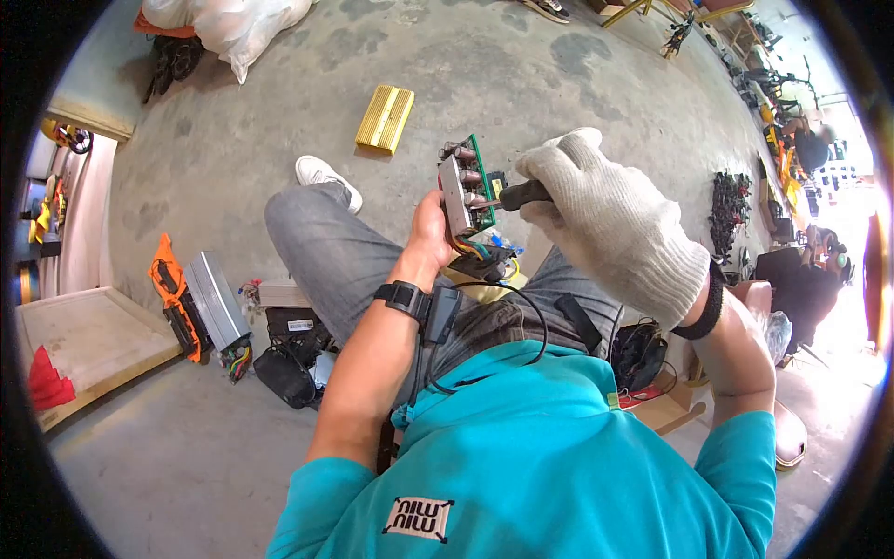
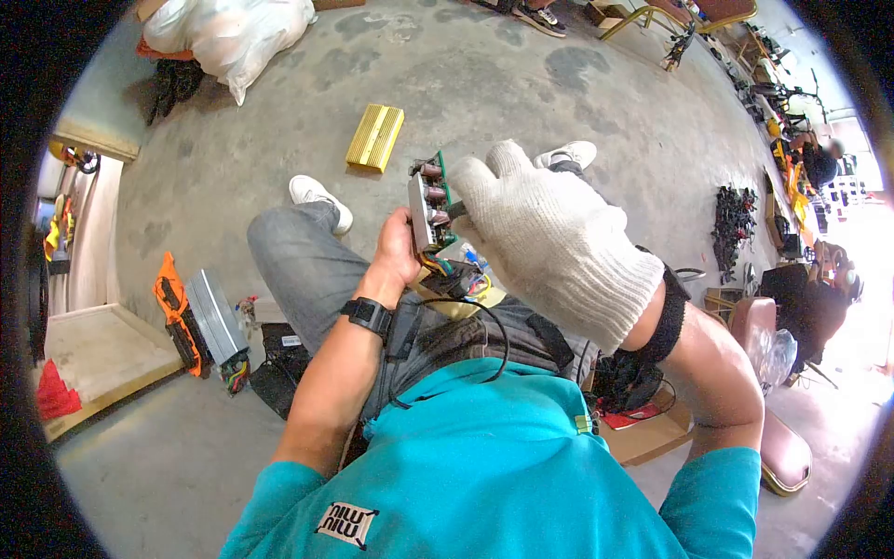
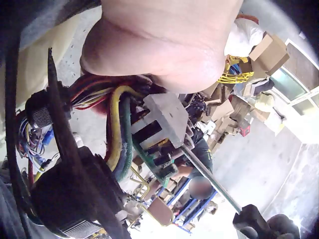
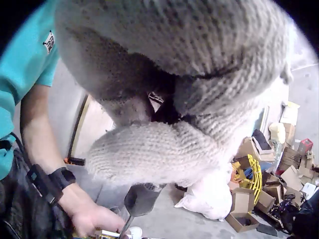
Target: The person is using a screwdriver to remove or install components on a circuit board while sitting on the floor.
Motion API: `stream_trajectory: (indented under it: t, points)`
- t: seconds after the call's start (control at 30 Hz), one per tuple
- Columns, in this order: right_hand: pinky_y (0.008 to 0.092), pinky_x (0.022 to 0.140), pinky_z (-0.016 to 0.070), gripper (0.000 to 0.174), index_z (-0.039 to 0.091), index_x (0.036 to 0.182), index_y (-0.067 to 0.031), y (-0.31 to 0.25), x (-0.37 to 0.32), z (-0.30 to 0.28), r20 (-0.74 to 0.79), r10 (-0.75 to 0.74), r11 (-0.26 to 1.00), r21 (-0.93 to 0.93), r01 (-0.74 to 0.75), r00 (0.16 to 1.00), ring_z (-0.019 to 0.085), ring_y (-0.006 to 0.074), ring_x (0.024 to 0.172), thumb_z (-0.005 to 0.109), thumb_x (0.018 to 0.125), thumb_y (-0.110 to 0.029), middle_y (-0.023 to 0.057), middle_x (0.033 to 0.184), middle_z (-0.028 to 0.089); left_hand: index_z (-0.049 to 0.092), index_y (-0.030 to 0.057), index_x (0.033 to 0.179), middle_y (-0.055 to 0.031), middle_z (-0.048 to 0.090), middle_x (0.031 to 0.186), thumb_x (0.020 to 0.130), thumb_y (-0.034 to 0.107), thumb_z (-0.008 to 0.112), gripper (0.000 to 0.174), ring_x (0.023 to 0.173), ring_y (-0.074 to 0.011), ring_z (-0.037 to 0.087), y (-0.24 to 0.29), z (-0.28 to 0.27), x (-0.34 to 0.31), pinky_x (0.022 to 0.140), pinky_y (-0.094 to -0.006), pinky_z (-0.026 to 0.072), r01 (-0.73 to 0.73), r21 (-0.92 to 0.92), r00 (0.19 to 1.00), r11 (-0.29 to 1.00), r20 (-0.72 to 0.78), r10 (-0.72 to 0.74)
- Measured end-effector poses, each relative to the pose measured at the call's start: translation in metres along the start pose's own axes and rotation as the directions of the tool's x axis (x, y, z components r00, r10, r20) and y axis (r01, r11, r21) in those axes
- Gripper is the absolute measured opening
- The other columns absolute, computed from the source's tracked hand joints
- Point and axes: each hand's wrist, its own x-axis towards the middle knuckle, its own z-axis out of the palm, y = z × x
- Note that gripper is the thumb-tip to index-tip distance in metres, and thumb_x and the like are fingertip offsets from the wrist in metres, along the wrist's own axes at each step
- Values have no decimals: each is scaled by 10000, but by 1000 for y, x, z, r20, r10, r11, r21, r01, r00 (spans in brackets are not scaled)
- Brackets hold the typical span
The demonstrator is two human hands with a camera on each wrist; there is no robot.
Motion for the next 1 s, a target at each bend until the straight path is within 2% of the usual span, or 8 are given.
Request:
stream_trajectory:
  t: [0.1, 0.3, 0.5, 0.67, 0.73, 0.83, 0.97, 1.0]
  points:
    - [410, 613, 554, 314, 568, 1142, -75, 6, -2, 9, -110, -165, 983, -104, 153, 980, 679, 328, 791, 694, 869, -166, 151, 985, 563, 637, 48, 1061, -95, 688, 892, 982, 261, 360, 358, 772, -230, 659, 0, 0, 1, 715, -400, 558, -17, 1, 1000, 1000, -17, 17]
    - [431, 591, 543, 331, 569, 1154, -93, 14, 0, 9, -78, -329, 944, -65, 324, 941, 676, 331, 727, 696, 853, -144, 129, 1007, 562, 609, 70, 1174, -101, 675, 911, 986, 182, 287, 389, 828, -225, 674, 1, 2, 0, 751, -403, 591, -48, 88, 990, 995, -128, 59]
    - [448, 641, 542, 315, 576, 1146, -84, 3, 1, 7, -47, -164, 985, 50, 166, 985, 677, 335, 760, 693, 863, -158, 142, 984, 571, 609, 62, 1167, -101, 684, 920, 982, 198, 293, 391, 803, -219, 678, 3, 8, -8, 733, -394, 593, -33, 104, 989, 994, -141, 48]
    - [449, 691, 540, 291, 599, 1118, -98, 13, 0, -5, -165, -244, 955, 133, 266, 956, 657, 384, 791, 708, 854, -156, 134, 981, 614, 637, 76, 1145, -83, 671, 882, 986, 236, 311, 396, 764, -199, 661, 1, 6, -3, 687, -368, 577, -85, 131, 979, 988, -171, 107]
    - [398, 731, 549, 281, 621, 1095, -67, 25, -2, -29, -185, -227, 939, 221, 265, 956, 690, 318, 834, 716, 833, -103, 136, 939, 659, 652, 96, 1119, -58, 657, 858, 989, 232, 333, 371, 729, -175, 637, -4, -15, 11, 655, -345, 560, -112, 65, 993, 992, -30, 114]
    - [270, 802, 532, 325, 621, 1160, -4, 52, -4, -48, -273, -120, 948, 255, 192, 955, 677, 117, 908, 693, 844, -4, 60, 961, 709, 595, 163, 947, 3, 615, 758, 993, 291, 369, 264, 656, -186, 605, -1, -10, 8, 527, -390, 488, -115, 12, 991, 993, -63, 116]
    - [274, 731, 542, 293, 654, 1124, -1, 99, 16, -42, -247, 229, 870, 486, -84, 942, 663, 121, 790, 704, 885, -164, 61, 897, 681, 595, 140, 949, -24, 627, 788, 993, 291, 364, 279, 665, -205, 614, -1, -13, 9, 537, -393, 504, -98, -55, 992, 994, -84, 94]
    - [257, 692, 539, 307, 660, 1114, 2, 125, 25, -29, -185, 317, 734, 669, -117, 930, 655, 113, 767, 702, 904, -218, 56, 880, 672, 593, 112, 954, -50, 624, 793, 988, 291, 362, 295, 672, -217, 615, -3, -15, 9, 552, -395, 510, -99, -92, 993, 991, -72, 93]
